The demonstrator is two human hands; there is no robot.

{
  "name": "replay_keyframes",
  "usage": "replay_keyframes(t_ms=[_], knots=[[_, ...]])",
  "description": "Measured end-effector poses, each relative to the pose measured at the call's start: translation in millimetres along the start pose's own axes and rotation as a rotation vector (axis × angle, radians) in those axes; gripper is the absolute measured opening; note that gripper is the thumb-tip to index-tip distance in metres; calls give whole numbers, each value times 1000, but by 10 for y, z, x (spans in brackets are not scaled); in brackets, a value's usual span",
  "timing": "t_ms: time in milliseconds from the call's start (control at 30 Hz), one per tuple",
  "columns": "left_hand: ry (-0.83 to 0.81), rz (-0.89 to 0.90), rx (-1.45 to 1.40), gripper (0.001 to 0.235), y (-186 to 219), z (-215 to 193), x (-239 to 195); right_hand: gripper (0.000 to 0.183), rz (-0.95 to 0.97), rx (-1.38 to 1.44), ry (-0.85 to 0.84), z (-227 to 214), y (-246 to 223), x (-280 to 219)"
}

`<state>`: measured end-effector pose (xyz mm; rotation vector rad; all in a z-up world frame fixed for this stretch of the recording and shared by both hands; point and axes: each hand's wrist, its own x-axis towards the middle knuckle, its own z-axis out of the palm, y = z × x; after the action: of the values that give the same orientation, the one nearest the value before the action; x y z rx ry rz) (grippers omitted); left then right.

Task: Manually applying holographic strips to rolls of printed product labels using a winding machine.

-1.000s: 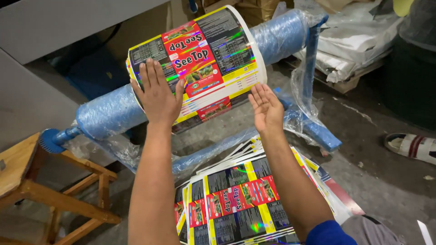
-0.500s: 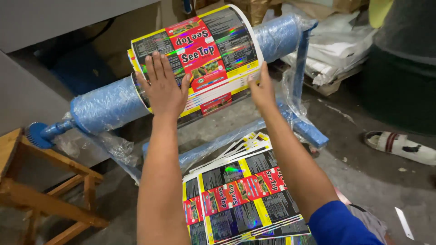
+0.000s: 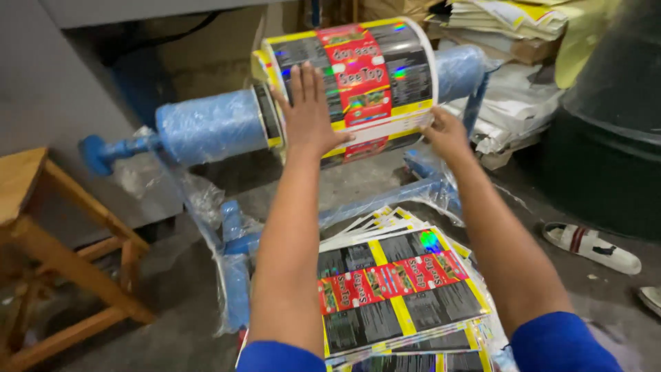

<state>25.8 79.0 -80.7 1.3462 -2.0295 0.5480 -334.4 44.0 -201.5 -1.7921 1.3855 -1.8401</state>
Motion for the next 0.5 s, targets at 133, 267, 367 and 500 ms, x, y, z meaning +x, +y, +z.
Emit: replay_keyframes(t_ms=[133, 267, 367, 500], knots=[[-20, 73, 72, 149, -63, 131, -32, 59, -42, -378, -89, -277, -321, -269], [56, 160, 61, 146, -159, 311, -24, 65, 175, -855, -366, -887, -657, -556], [107, 169, 37, 141, -132, 408, -4, 83, 212, -1341, -668, -1865, -436, -351], [138, 166, 12, 133, -128, 496, 29, 64, 438, -1708, -593, -2935, -642, -281]])
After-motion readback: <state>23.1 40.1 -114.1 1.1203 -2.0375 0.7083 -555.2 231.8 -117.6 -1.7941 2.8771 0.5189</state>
